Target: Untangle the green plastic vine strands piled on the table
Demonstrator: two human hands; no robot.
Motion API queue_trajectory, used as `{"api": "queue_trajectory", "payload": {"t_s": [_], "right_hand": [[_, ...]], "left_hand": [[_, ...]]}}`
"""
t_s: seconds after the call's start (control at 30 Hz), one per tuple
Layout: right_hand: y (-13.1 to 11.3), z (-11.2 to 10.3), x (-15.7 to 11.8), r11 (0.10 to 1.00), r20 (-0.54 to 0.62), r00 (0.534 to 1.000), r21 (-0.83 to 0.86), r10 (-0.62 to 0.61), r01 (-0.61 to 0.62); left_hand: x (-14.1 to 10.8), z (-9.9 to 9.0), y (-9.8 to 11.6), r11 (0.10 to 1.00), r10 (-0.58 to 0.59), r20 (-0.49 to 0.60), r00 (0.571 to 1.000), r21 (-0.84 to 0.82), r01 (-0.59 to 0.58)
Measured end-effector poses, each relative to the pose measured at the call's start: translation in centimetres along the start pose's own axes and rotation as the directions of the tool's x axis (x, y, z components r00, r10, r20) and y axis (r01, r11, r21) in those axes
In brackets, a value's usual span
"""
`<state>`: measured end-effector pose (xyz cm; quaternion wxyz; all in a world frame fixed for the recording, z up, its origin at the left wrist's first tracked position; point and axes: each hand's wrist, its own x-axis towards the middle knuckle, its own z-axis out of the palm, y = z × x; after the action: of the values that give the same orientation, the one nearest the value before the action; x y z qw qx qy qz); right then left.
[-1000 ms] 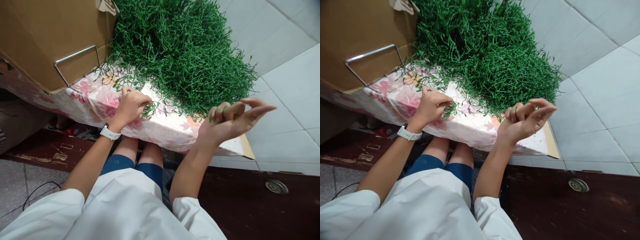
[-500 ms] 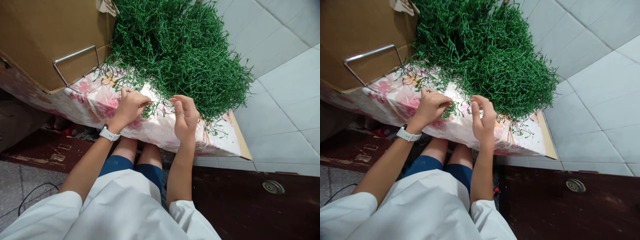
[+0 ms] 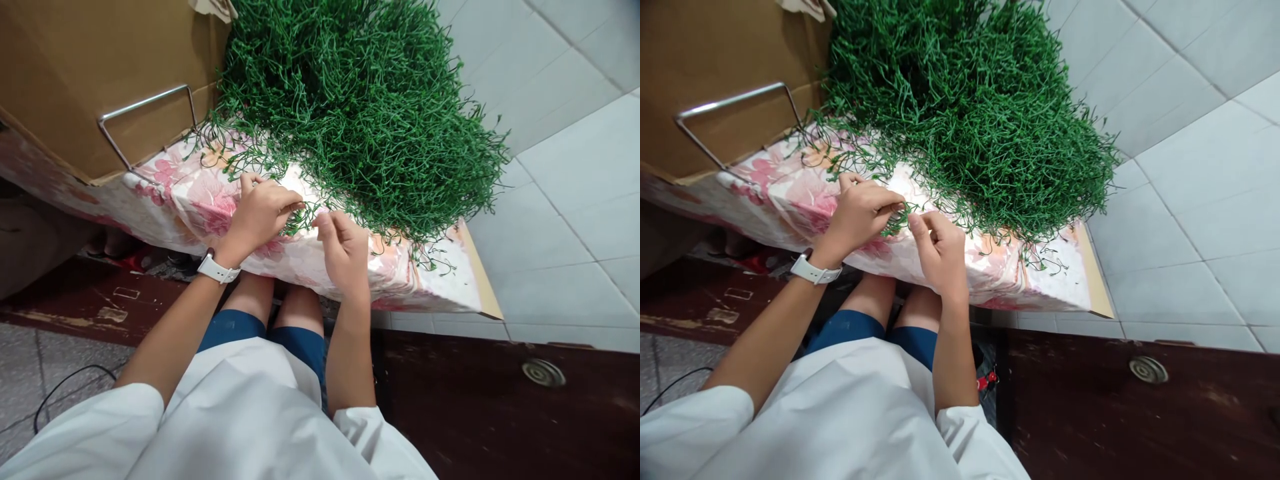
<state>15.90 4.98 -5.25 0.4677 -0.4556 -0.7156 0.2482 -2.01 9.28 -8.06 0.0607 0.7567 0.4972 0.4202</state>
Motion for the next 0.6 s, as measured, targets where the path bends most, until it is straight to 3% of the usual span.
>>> {"api": "queue_trajectory", "payload": {"t_s": [0.17, 0.37, 0.6], "right_hand": [[0.3, -0.7, -0.6, 0.965, 0.089, 0.995, 0.253, 0.047, -0.069], [1.7, -1.4, -0.9, 0.793, 0.07, 0.99, 0.593, 0.121, -0.139], [1.8, -1.1, -1.2, 0.646, 0.089, 0.993, 0.754, 0.079, -0.119]], "left_hand": [[0.0, -0.2, -0.1, 1.0, -0.003, 0.01, 1.0, -0.004, 0.003], [0.1, -0.1, 0.3, 1.0, 0.012, 0.044, 0.999, -0.014, -0.012], [0.3, 0.0, 1.0, 0.999, 0.05, 0.085, 0.995, -0.022, -0.048]]}}
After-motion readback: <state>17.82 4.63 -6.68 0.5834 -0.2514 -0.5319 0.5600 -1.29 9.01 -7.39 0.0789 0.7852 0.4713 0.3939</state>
